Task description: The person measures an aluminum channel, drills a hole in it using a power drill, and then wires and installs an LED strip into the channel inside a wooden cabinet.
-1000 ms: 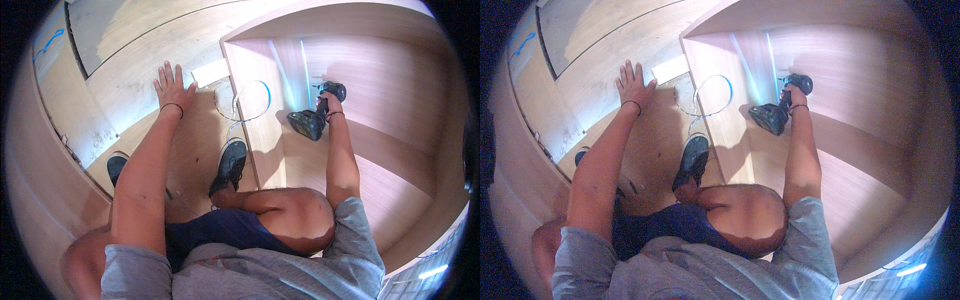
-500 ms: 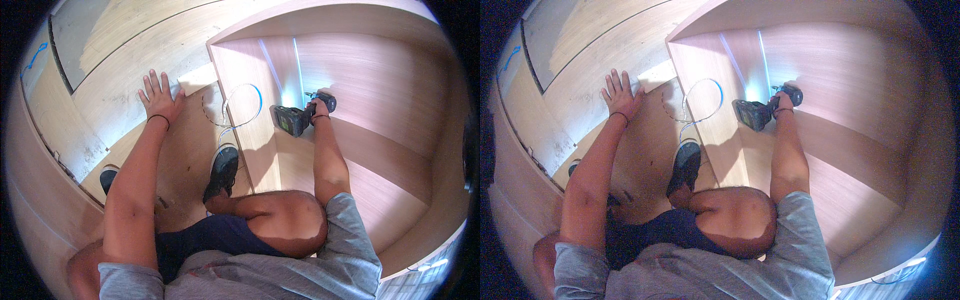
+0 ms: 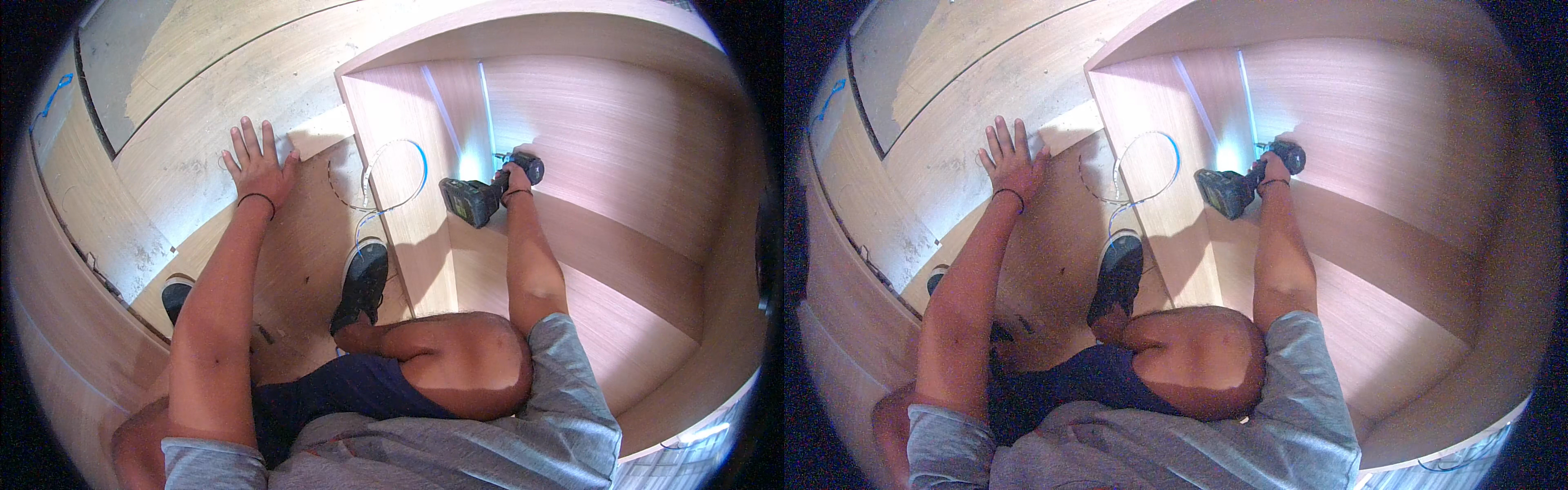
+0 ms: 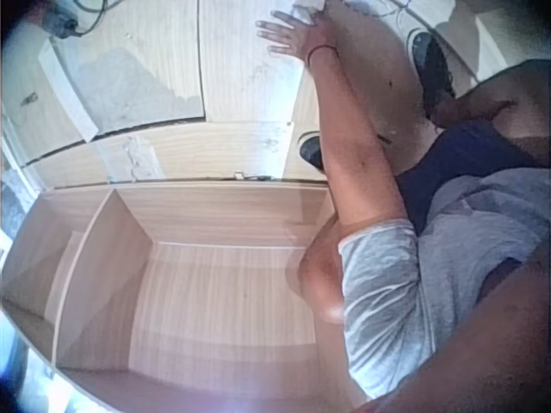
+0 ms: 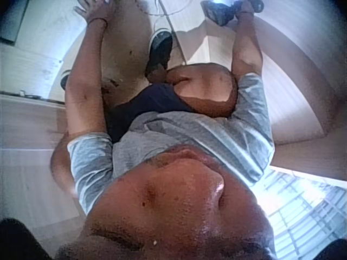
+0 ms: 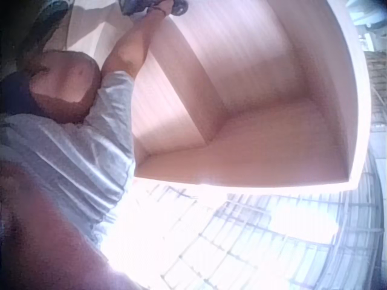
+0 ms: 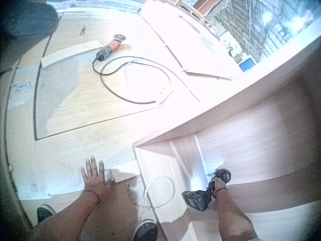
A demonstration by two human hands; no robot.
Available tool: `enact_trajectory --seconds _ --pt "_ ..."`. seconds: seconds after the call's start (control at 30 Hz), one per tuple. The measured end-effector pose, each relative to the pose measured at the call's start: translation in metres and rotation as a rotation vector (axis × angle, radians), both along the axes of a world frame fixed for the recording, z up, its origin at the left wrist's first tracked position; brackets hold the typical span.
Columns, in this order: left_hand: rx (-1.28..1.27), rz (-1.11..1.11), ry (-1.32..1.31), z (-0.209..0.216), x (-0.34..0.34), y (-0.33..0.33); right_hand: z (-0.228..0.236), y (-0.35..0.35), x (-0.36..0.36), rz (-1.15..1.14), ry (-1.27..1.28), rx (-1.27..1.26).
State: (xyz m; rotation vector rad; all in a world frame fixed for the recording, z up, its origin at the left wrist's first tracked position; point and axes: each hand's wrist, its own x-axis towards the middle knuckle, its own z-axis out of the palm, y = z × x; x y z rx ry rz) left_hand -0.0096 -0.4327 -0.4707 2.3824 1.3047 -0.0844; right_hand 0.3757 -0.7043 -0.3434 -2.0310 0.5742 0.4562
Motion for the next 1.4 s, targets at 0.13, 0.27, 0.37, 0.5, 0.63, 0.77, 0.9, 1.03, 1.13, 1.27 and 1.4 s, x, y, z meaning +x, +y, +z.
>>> enact_trajectory --seconds 0.13,0.27,0.37,0.5,0.63,0.77,0.9,1.03,1.13,1.27,1.4 --pt "0.018 0.000 -0.018 0.000 0.001 -0.001 -0.001 -0.003 0.000 -0.009 0.007 0.051" --pt "0.003 0.006 -0.015 -0.001 0.001 0.000 0.002 0.004 0.000 -0.034 0.021 0.048" --pt "-0.013 0.006 -0.004 0.002 0.001 0.001 0.004 0.005 -0.001 -0.008 0.014 0.011" --pt "-0.007 -0.001 0.011 0.001 0.002 0.001 0.005 0.005 -0.003 0.012 0.009 0.037" --pt "-0.015 -0.009 0.042 0.004 0.002 0.002 0.004 0.005 0.000 -0.006 0.049 0.026" --pt "-0.026 -0.008 0.034 0.005 0.001 0.004 0.000 0.003 0.005 0.002 0.049 0.021" --pt "-0.038 -0.007 0.001 0.002 -0.001 0.004 0.005 0.004 0.005 0.013 0.106 -0.002" --pt "-0.030 -0.004 -0.021 0.003 -0.002 0.003 0.006 0.006 0.000 -0.008 0.081 0.003" --pt "-0.045 -0.005 0.003 0.006 -0.001 0.004 0.003 0.006 0.004 0.005 0.085 -0.008" --pt "-0.083 -0.007 0.033 0.013 0.000 0.006 0.001 0.000 0.008 0.015 0.092 -0.008" --pt "-0.059 0.000 0.015 0.010 0.000 0.005 0.002 0.003 0.008 -0.015 0.084 -0.027"
